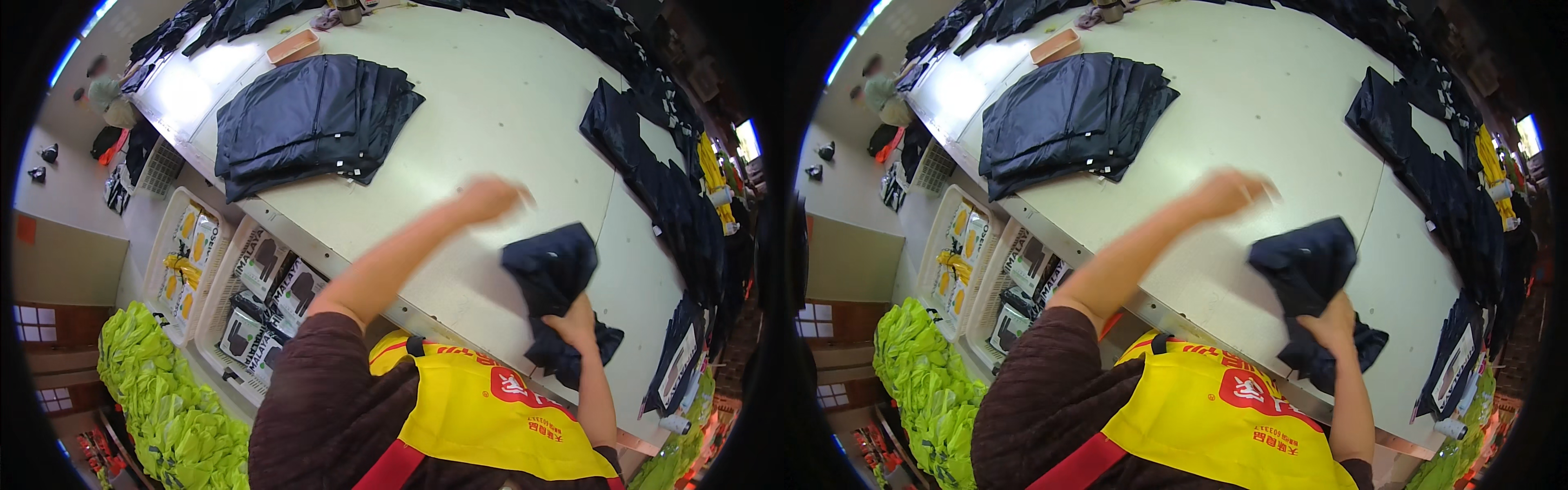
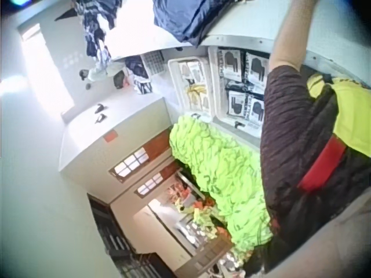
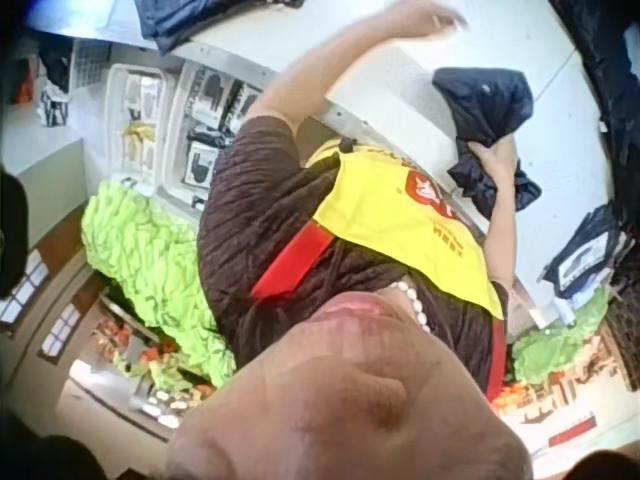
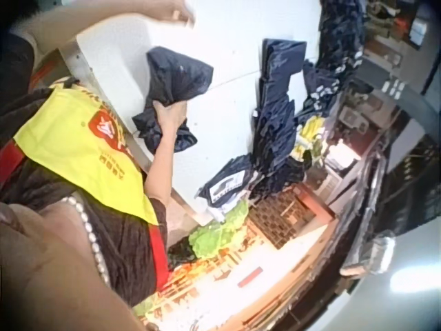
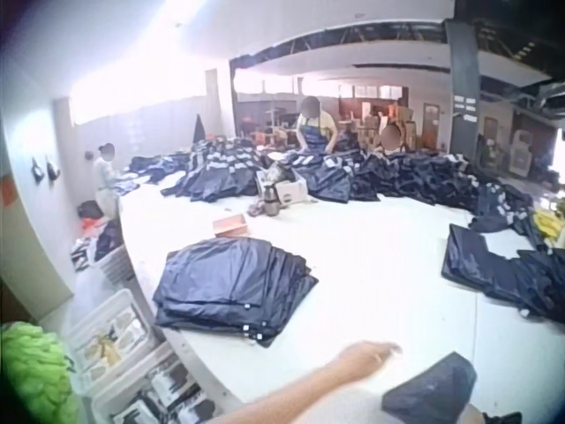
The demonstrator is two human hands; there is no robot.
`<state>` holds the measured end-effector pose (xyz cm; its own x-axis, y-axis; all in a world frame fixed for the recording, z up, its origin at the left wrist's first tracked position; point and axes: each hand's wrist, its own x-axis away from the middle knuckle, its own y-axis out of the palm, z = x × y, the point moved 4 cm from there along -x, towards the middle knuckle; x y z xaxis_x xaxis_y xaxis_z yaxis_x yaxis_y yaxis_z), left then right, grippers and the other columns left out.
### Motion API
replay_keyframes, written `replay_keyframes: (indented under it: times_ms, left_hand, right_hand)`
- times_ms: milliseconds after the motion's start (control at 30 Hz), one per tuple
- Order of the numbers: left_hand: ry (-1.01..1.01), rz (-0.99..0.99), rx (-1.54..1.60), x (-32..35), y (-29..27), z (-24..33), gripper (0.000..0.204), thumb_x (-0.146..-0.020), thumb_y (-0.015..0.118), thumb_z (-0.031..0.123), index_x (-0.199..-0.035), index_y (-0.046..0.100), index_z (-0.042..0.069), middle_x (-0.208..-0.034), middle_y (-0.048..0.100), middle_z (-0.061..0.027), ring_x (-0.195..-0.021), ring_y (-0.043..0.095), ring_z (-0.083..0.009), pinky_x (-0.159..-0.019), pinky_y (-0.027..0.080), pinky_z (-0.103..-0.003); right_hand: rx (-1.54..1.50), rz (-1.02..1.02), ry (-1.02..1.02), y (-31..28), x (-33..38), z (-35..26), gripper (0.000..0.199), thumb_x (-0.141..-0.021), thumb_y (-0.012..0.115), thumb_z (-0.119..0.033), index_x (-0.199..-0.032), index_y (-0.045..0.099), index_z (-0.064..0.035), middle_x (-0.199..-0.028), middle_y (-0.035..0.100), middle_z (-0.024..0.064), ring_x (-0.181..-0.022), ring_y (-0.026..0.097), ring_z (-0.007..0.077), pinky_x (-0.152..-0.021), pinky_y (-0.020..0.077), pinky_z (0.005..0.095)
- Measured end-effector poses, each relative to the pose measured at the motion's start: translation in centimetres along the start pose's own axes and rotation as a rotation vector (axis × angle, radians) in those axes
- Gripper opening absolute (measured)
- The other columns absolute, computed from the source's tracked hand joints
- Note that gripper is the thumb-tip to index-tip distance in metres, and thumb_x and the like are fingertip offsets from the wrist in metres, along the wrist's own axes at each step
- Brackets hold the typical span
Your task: The person folds a dark jacket on a table, aligns the sleeves, zips it, and folds it into a compact rectangle. They then place the folded jacket into a plastic bag and set it aside. The person repeats the process with another jacket.
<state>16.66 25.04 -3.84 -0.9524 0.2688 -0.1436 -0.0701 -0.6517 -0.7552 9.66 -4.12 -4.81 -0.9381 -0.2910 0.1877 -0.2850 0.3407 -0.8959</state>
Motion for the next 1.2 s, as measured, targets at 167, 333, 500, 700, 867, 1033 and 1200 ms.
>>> replay_keyframes:
  times_ms: [167,333,500,700,867,1033,1200]
  left_hand:
    - [-0.501,0.432,-1.080,9.2,-15.8,-19.4,0.039,-0.080,0.058,0.015,-0.119,0.054,0.013,-0.124,0.050,-0.0101,-0.115,0.049,-0.0289,-0.091,0.035,-0.056]
    - [-0.487,0.355,-0.810,13.5,-16.7,-23.6,0.026,-0.088,0.053,0.024,-0.110,0.062,0.015,-0.118,0.059,-0.0032,-0.118,0.050,-0.0235,-0.094,0.033,-0.055]
    - [0.110,0.178,-1.066,7.8,-4.1,-10.0,0.018,-0.080,0.049,0.014,-0.094,0.061,0.013,-0.103,0.060,-0.0033,-0.104,0.053,-0.0203,-0.079,0.041,-0.043]
    - [0.555,-0.043,-0.085,9.9,15.5,7.0,0.025,-0.079,0.064,0.021,-0.100,0.064,0.007,-0.116,0.058,-0.0099,-0.117,0.049,-0.0284,-0.098,0.034,-0.051]
    - [0.340,0.185,0.046,9.6,18.3,10.7,0.030,-0.075,0.069,0.019,-0.099,0.061,0.004,-0.106,0.058,-0.0147,-0.096,0.055,-0.0300,-0.084,0.042,-0.040]
    - [0.101,0.128,-0.119,10.4,19.0,11.1,0.038,-0.068,0.074,0.024,-0.099,0.061,0.006,-0.101,0.056,-0.0126,-0.100,0.051,-0.0306,-0.082,0.041,-0.040]
    - [0.124,0.091,-0.268,11.0,18.9,13.1,0.033,-0.069,0.072,0.025,-0.096,0.062,0.009,-0.103,0.056,-0.0099,-0.101,0.051,-0.0287,-0.082,0.041,-0.040]
  right_hand:
    - [-0.629,0.141,0.239,-2.1,3.0,17.4,0.093,-0.052,0.071,-0.005,-0.137,0.033,0.0017,-0.130,0.048,0.0140,-0.121,0.045,0.0284,-0.104,0.0312,0.0304]
    - [-0.689,0.399,0.616,-3.8,9.0,31.3,0.082,-0.058,0.068,0.003,-0.134,0.036,0.0024,-0.122,0.054,0.0139,-0.111,0.052,0.0264,-0.098,0.0395,0.0310]
    - [-0.782,0.510,0.730,-5.9,14.5,33.3,0.084,-0.057,0.072,-0.003,-0.132,0.037,0.0060,-0.122,0.053,0.0172,-0.112,0.052,0.0283,-0.100,0.0379,0.0322]
    - [-0.521,0.359,0.697,-5.6,15.2,33.7,0.091,-0.054,0.077,-0.011,-0.131,0.035,0.0102,-0.126,0.050,0.0216,-0.115,0.050,0.0318,-0.102,0.0348,0.0336]
    - [-0.296,0.305,0.365,-7.2,14.7,27.6,0.093,-0.056,0.077,-0.017,-0.133,0.032,0.0074,-0.129,0.047,0.0242,-0.121,0.045,0.0352,-0.104,0.0311,0.0331]
    - [-0.282,0.204,0.250,-6.6,13.9,25.6,0.097,-0.057,0.077,-0.020,-0.136,0.028,0.0043,-0.131,0.046,0.0236,-0.121,0.046,0.0355,-0.104,0.0324,0.0335]
    - [-0.252,0.065,0.233,-6.8,11.5,20.1,0.100,-0.058,0.076,-0.018,-0.139,0.023,0.0044,-0.135,0.042,0.0245,-0.127,0.040,0.0342,-0.107,0.0280,0.0321]
